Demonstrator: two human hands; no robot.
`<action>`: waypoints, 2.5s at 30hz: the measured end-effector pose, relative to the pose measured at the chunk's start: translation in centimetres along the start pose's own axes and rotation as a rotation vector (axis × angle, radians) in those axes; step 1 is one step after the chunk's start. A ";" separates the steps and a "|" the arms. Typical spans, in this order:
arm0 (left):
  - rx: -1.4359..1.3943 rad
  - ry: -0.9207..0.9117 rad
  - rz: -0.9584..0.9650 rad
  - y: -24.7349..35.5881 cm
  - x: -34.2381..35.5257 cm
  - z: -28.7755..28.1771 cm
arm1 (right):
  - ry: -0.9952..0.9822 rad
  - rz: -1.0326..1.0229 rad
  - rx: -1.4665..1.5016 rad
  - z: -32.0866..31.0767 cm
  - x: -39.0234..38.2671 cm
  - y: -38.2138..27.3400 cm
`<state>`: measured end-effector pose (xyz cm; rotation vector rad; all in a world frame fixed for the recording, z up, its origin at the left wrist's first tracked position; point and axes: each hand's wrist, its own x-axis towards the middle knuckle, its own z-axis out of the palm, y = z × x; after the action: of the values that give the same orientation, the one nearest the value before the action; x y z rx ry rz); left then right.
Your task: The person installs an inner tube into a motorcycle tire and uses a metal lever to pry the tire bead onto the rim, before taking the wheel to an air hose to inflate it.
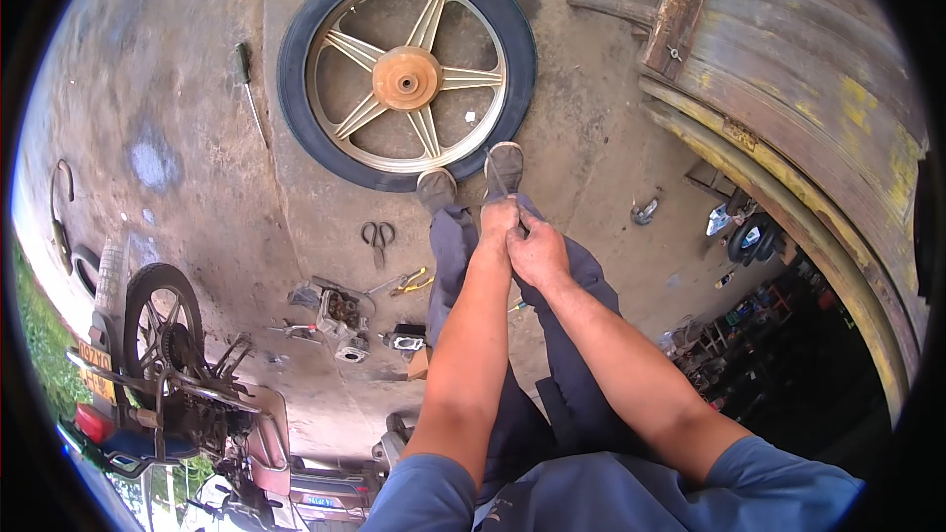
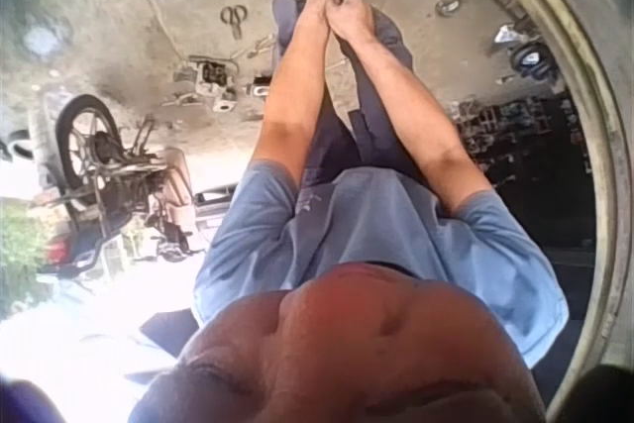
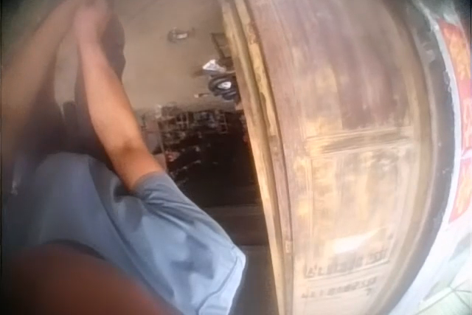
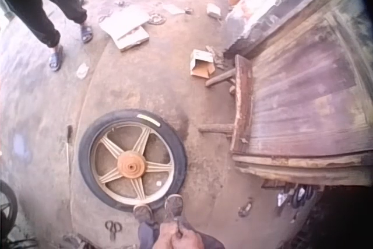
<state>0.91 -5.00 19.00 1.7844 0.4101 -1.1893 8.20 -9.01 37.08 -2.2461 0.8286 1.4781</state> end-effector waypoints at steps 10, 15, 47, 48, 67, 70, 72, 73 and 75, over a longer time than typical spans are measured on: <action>0.113 0.124 0.096 2.7 2.7 -0.3 | 0.042 -0.132 0.003 -1.1 2.1 1.8; 0.166 0.217 0.220 7.1 3.0 2.1 | 0.113 -0.154 -0.032 -7.2 2.2 0.8; -0.101 0.177 0.010 12.4 10.1 -0.2 | 0.023 -0.237 -0.326 -13.8 6.1 -4.5; -0.147 0.142 0.028 14.8 10.0 -0.8 | 0.066 -0.240 -0.309 -14.9 6.0 -4.0; -1.754 0.178 -0.314 20.8 15.2 -12.3 | 0.096 -0.388 -0.726 -18.5 8.0 -19.9; -2.052 0.002 -0.042 25.5 8.1 -16.2 | 0.219 -0.472 -0.894 -21.2 4.0 -22.3; -2.047 0.042 0.134 26.6 3.9 -20.7 | 0.273 -0.509 -0.921 -21.9 4.6 -26.3; -2.024 0.148 0.124 25.7 2.7 -21.5 | 0.263 -0.530 -0.931 -21.1 4.9 -27.6; -2.021 0.314 0.079 23.3 0.3 -22.5 | 0.229 -0.607 -1.086 -20.0 6.3 -30.6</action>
<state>29.35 1.54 32.99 0.1210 1.1201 -0.0020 43.66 1.82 38.13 -2.9850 -0.8179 1.5176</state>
